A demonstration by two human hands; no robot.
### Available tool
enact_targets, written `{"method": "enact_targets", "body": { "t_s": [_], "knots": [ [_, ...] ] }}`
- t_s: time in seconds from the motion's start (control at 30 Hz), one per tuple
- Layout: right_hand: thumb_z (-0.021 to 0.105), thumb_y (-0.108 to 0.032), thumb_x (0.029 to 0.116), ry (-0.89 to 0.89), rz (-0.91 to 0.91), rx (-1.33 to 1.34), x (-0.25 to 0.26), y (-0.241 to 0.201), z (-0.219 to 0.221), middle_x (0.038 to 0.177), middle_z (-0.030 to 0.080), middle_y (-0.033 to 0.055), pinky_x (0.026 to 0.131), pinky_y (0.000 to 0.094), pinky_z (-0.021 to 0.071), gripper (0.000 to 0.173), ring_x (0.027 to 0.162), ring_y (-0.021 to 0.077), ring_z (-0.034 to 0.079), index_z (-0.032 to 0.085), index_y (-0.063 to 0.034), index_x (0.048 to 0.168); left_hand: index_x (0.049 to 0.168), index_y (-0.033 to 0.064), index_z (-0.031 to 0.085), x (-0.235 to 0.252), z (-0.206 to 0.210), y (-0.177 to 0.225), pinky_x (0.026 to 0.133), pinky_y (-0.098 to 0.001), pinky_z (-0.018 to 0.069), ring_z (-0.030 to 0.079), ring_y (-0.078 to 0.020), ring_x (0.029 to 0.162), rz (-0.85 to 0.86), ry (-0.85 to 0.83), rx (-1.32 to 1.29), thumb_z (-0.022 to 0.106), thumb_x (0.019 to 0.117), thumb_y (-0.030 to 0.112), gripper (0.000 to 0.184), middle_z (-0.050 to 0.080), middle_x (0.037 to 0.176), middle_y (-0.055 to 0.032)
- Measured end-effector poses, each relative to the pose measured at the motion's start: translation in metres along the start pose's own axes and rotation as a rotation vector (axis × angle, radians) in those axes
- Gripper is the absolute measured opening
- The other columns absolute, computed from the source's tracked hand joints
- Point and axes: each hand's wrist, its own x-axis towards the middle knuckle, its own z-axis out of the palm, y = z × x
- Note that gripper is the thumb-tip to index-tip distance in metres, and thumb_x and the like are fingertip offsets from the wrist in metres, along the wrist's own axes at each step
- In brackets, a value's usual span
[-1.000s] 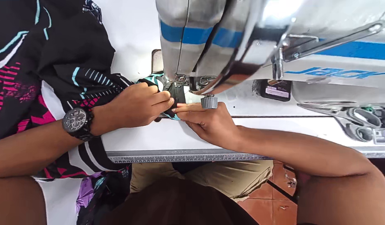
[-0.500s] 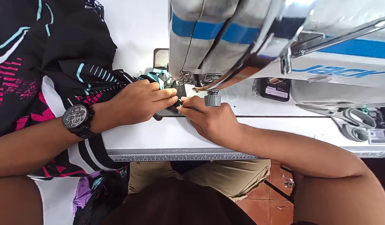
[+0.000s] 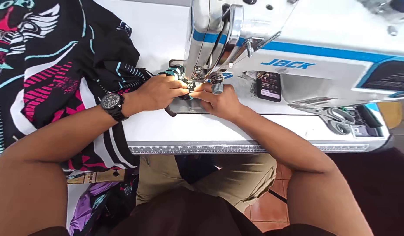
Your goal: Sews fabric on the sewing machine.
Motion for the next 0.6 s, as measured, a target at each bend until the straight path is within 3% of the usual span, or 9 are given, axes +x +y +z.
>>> {"method": "enact_targets", "body": {
  "t_s": [0.1,0.17,0.2,0.27,0.33,0.37,0.43,0.5,0.6],
  "knots": [
    [0.056,-0.011,0.0939,0.028,0.005,-0.082,-0.001,0.006,-0.004,0.101,0.078,0.0097,0.064,0.0464,0.0576,0.025,0.085,0.0277,0.075,0.080,-0.0113,0.103,0.119,0.0097,0.072,0.001,-0.008,-0.014,0.084,-0.0523,0.0541,0.067,-0.0347,0.106,-0.044,-0.004,0.059,0.045,0.1015,0.009,0.032,0.070,0.123,-0.0119],
    [0.059,-0.011,0.0929,0.018,0.084,-0.113,-0.003,0.009,-0.009,0.095,0.077,0.0140,0.064,0.0536,0.0563,0.022,0.081,0.0331,0.074,0.079,-0.0084,0.099,0.123,0.0103,0.069,-0.001,-0.027,-0.026,0.091,-0.0615,0.0500,0.062,-0.0427,0.118,-0.244,-0.004,0.218,0.051,0.1005,0.006,0.029,0.060,0.141,-0.0177],
    [0.060,-0.011,0.0927,0.009,0.132,-0.126,-0.004,0.010,-0.013,0.092,0.075,0.0170,0.065,0.0573,0.0549,0.020,0.080,0.0367,0.073,0.078,-0.0059,0.097,0.135,0.0131,0.064,-0.005,-0.040,-0.032,0.097,-0.0673,0.0439,0.056,-0.0475,0.126,-0.372,0.033,0.321,0.058,0.0972,0.009,0.039,0.048,0.154,-0.0193],
    [0.060,-0.010,0.0937,-0.023,0.217,-0.149,-0.005,0.011,-0.020,0.096,0.074,0.0221,0.069,0.0641,0.0533,0.019,0.085,0.0431,0.072,0.077,-0.0018,0.098,0.159,0.0193,0.039,-0.020,-0.072,-0.035,0.112,-0.0813,0.0162,0.027,-0.0544,0.149,-0.701,0.093,0.488,0.080,0.0835,0.029,0.086,0.021,0.169,-0.0216],
    [0.058,-0.008,0.0946,-0.028,0.262,-0.156,-0.005,0.012,-0.025,0.102,0.074,0.0228,0.072,0.0659,0.0525,0.021,0.089,0.0442,0.072,0.077,-0.0012,0.100,0.165,0.0139,0.024,-0.045,-0.097,-0.039,0.109,-0.0872,0.0029,0.007,-0.0580,0.152,-1.138,0.097,0.522,0.089,0.0679,0.049,0.122,0.010,0.169,-0.0275],
    [0.057,-0.007,0.0952,-0.034,0.289,-0.150,-0.008,0.010,-0.026,0.105,0.074,0.0225,0.073,0.0665,0.0522,0.021,0.090,0.0441,0.072,0.077,-0.0009,0.101,0.164,0.0095,0.022,-0.060,-0.105,-0.040,0.108,-0.0874,0.0053,0.010,-0.0602,0.151,-1.362,0.076,0.443,0.089,0.0670,0.051,0.125,0.014,0.167,-0.0310],
    [0.055,-0.005,0.0949,-0.029,0.313,-0.157,-0.013,0.009,-0.030,0.107,0.074,0.0213,0.074,0.0667,0.0520,0.024,0.092,0.0439,0.072,0.077,-0.0026,0.103,0.148,-0.0073,0.043,-0.096,-0.118,-0.049,0.102,-0.0821,0.0322,0.042,-0.0611,0.136,-1.617,0.067,0.265,0.082,0.0786,0.049,0.098,0.045,0.146,-0.0397],
    [0.054,-0.005,0.0951,-0.032,0.363,-0.160,-0.023,0.001,-0.030,0.110,0.074,0.0218,0.076,0.0687,0.0506,0.026,0.095,0.0458,0.071,0.078,-0.0044,0.106,0.127,-0.0156,0.057,-0.126,-0.139,-0.055,0.100,-0.0757,0.0418,0.053,-0.0567,0.127,-1.624,0.068,0.073,0.074,0.0890,0.035,0.065,0.056,0.134,-0.0395],
    [0.054,-0.009,0.0971,0.001,0.394,-0.172,-0.033,-0.016,-0.030,0.112,0.074,0.0224,0.078,0.0713,0.0499,0.026,0.098,0.0479,0.071,0.078,-0.0044,0.106,0.125,-0.0113,0.060,-0.137,-0.212,-0.033,0.103,-0.0615,0.0460,0.060,-0.0401,0.121,-1.460,0.381,-0.219,0.071,0.0905,0.028,0.053,0.062,0.128,-0.0291]
  ]
}}
